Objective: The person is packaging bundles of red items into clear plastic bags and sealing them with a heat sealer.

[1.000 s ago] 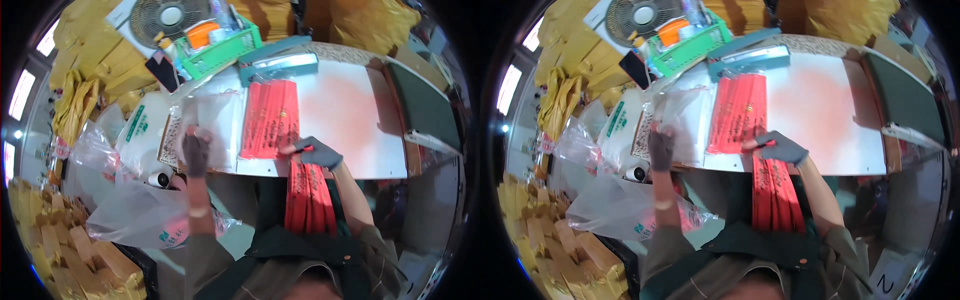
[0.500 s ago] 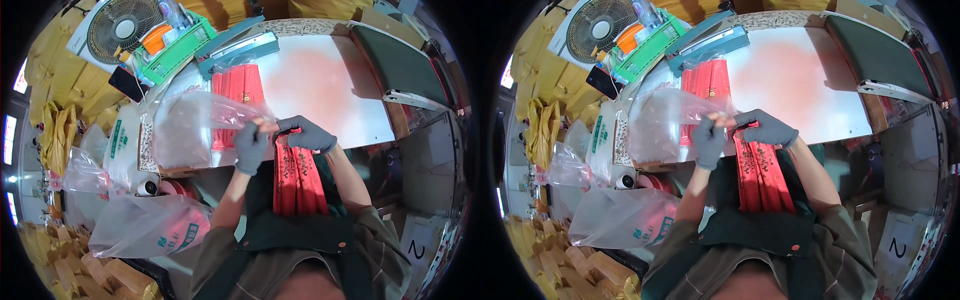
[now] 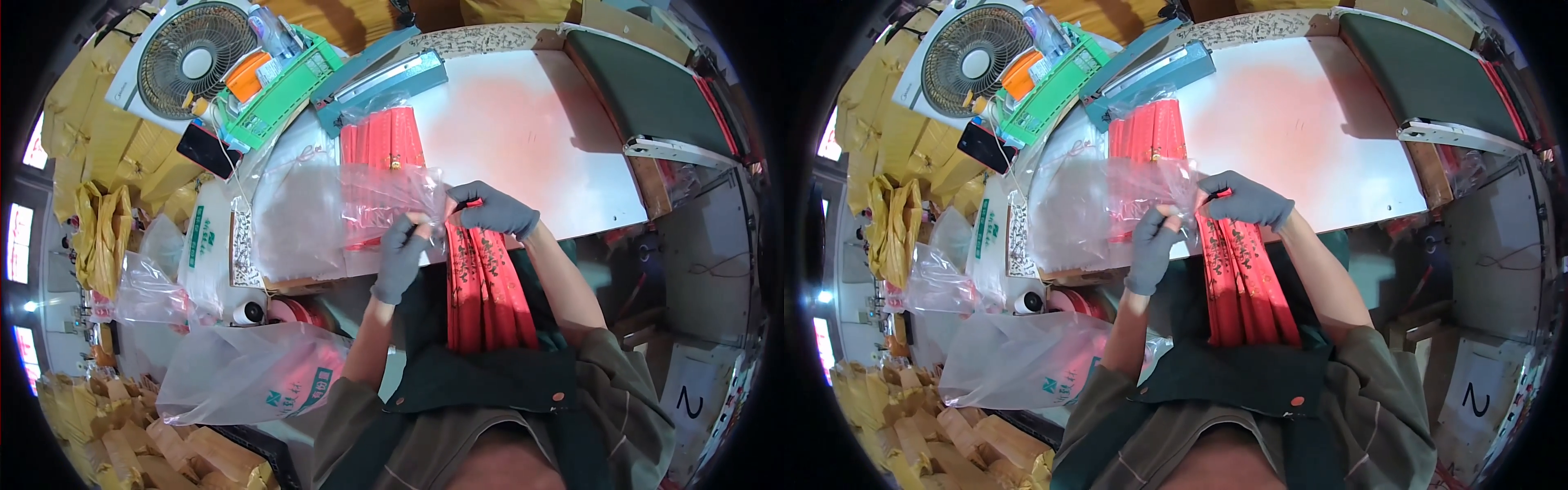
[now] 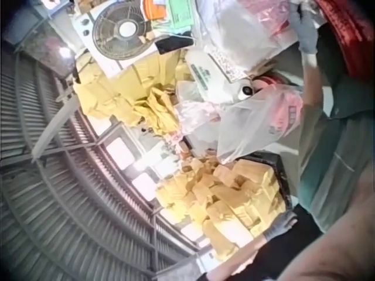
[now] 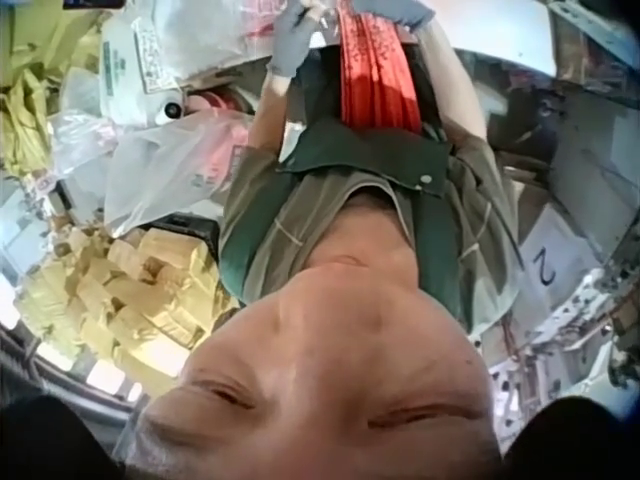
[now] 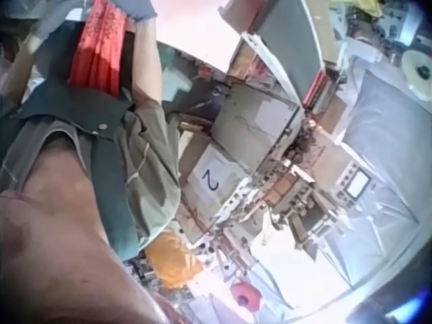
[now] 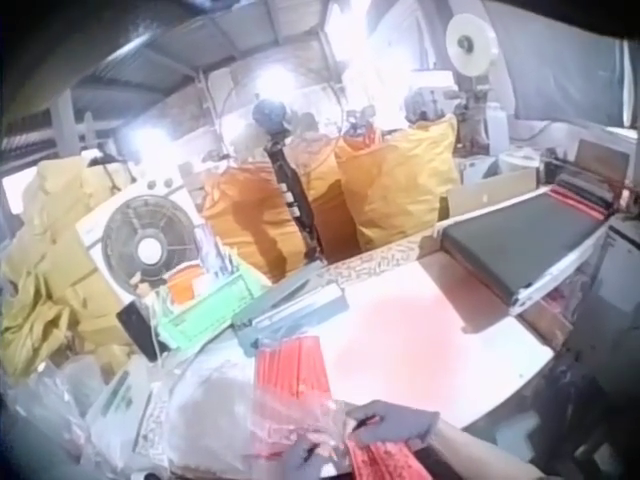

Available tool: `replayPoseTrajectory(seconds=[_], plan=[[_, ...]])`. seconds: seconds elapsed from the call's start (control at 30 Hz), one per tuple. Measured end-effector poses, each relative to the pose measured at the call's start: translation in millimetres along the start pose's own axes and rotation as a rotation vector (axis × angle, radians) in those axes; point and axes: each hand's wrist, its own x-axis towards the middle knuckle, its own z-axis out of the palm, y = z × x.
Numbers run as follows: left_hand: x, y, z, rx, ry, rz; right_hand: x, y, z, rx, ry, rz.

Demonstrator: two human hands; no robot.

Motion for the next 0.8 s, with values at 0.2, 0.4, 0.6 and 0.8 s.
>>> replayPoseTrajectory(seconds=[0.2, 0.4, 0.6, 0.8], plan=[[13.9, 6.7, -56.5, -0.424, 0.509, 0.104, -20.7, -13.4, -3.5, 0.165, 0.122, 0.107], [4.6, 15.5, 25.9, 0.821, -0.008, 0.8, -17.3, -15.5, 3.5, 0.006, 0.05, -0.062], [-9.3, -10.8, 13.2, 0.884, -0.201, 0.575, -46.9, 77.7, 17.4, 0.305, 0.48, -0.237], [-99.4, -47.2, -15.1, 0.77, -0.88, 0.152, -147.8, 68.6, 99.3, 0.558, 0.297, 0.116]])
